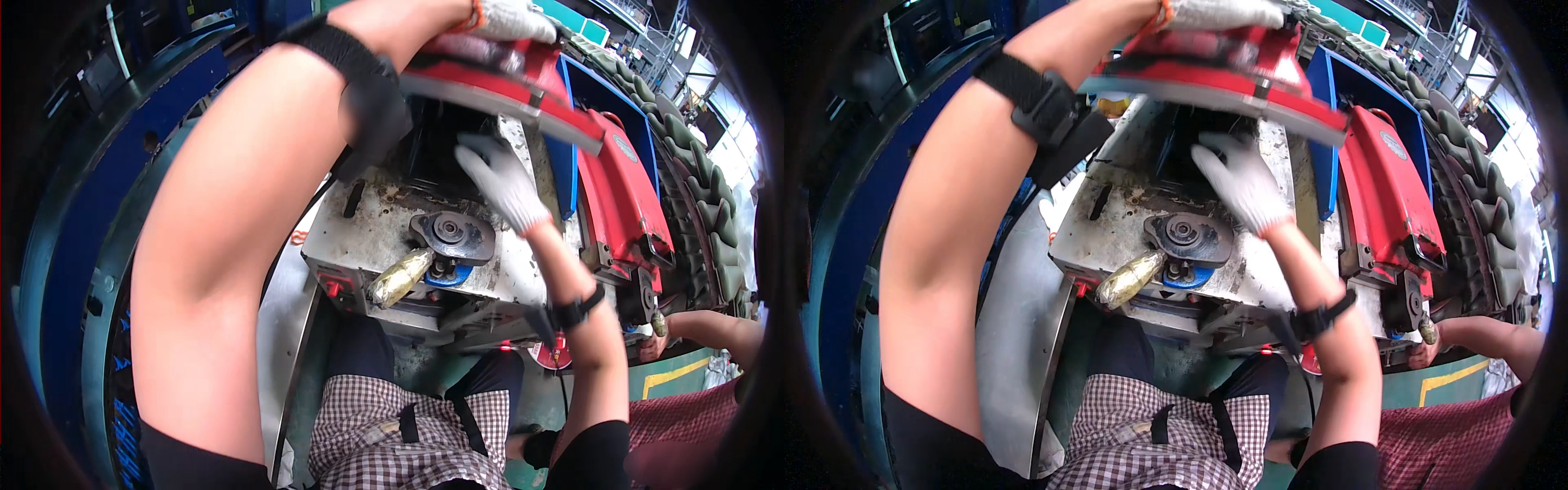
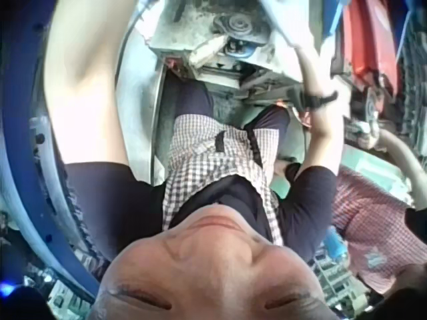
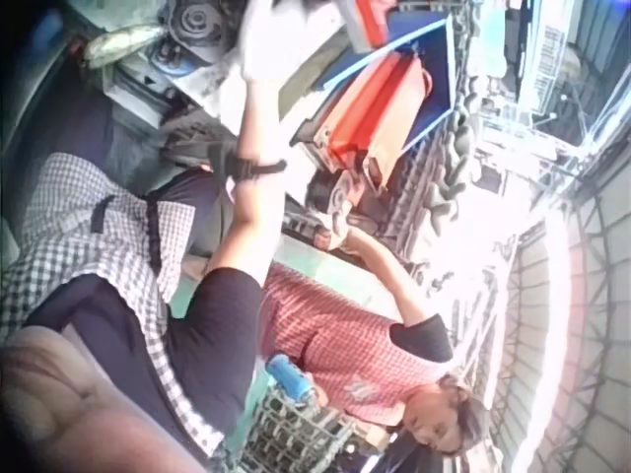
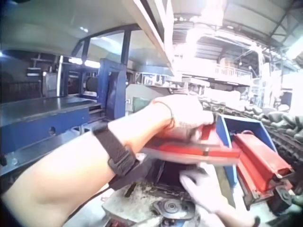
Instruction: Operates heat-pressing machines to attach shoe soles or components on a factory assembly line.
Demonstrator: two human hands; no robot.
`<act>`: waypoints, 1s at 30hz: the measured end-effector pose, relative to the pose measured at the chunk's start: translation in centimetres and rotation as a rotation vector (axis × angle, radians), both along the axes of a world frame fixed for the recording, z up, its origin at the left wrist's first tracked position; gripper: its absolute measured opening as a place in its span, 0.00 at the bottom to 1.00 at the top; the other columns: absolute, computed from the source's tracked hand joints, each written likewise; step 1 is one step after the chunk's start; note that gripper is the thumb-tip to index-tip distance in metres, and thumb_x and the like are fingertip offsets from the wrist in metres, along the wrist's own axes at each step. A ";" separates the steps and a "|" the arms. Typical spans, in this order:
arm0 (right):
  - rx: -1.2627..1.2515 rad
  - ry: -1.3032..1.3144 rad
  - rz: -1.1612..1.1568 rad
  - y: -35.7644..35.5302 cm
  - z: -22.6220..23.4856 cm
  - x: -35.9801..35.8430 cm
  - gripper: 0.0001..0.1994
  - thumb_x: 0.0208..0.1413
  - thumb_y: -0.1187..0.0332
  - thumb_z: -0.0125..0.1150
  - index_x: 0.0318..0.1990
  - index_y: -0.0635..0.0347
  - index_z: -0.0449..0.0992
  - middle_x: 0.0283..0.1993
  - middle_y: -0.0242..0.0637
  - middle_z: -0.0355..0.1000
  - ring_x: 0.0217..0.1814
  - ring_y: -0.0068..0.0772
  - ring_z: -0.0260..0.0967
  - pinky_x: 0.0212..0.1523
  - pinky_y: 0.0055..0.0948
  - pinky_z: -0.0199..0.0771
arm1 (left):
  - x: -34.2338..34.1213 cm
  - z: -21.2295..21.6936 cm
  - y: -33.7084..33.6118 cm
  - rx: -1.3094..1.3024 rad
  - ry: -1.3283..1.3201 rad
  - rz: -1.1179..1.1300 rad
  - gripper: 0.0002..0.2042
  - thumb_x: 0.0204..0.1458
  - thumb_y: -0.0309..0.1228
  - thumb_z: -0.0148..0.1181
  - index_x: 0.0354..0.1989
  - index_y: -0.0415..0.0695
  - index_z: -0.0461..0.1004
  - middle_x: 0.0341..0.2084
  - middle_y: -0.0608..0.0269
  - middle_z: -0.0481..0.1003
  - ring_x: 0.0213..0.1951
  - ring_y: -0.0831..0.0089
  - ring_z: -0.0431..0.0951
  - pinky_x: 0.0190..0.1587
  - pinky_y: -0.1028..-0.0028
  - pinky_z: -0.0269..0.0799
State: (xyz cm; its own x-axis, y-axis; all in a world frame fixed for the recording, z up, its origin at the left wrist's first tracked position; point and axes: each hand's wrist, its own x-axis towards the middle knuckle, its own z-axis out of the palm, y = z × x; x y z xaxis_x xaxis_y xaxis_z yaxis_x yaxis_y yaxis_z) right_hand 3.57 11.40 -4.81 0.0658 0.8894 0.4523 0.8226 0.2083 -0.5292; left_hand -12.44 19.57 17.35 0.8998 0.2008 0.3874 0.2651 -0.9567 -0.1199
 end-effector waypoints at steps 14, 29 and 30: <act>-0.585 1.685 0.721 -14.5 -8.9 -13.8 0.31 0.70 0.48 0.55 0.71 0.59 0.62 0.65 0.42 0.70 0.63 0.37 0.71 0.59 0.39 0.76 | -0.1 -14.4 -3.9 -0.430 0.293 0.200 0.30 0.56 0.63 0.54 0.35 0.45 0.85 0.27 0.57 0.82 0.33 0.60 0.82 0.44 0.64 0.74; -0.273 2.064 0.527 -22.0 -6.1 -1.5 0.35 0.68 0.45 0.59 0.74 0.54 0.60 0.41 0.33 0.72 0.38 0.26 0.67 0.43 0.31 0.71 | 0.5 -15.3 -4.3 -0.628 0.229 0.299 0.27 0.58 0.57 0.58 0.33 0.41 0.84 0.26 0.55 0.81 0.32 0.61 0.82 0.41 0.65 0.73; -0.202 1.672 0.359 -24.2 -5.6 0.5 0.39 0.67 0.46 0.61 0.77 0.56 0.56 0.45 0.39 0.76 0.42 0.27 0.74 0.45 0.31 0.76 | 0.5 -15.2 -4.3 -0.636 0.217 0.298 0.26 0.58 0.57 0.59 0.33 0.41 0.83 0.25 0.56 0.80 0.29 0.65 0.80 0.39 0.66 0.73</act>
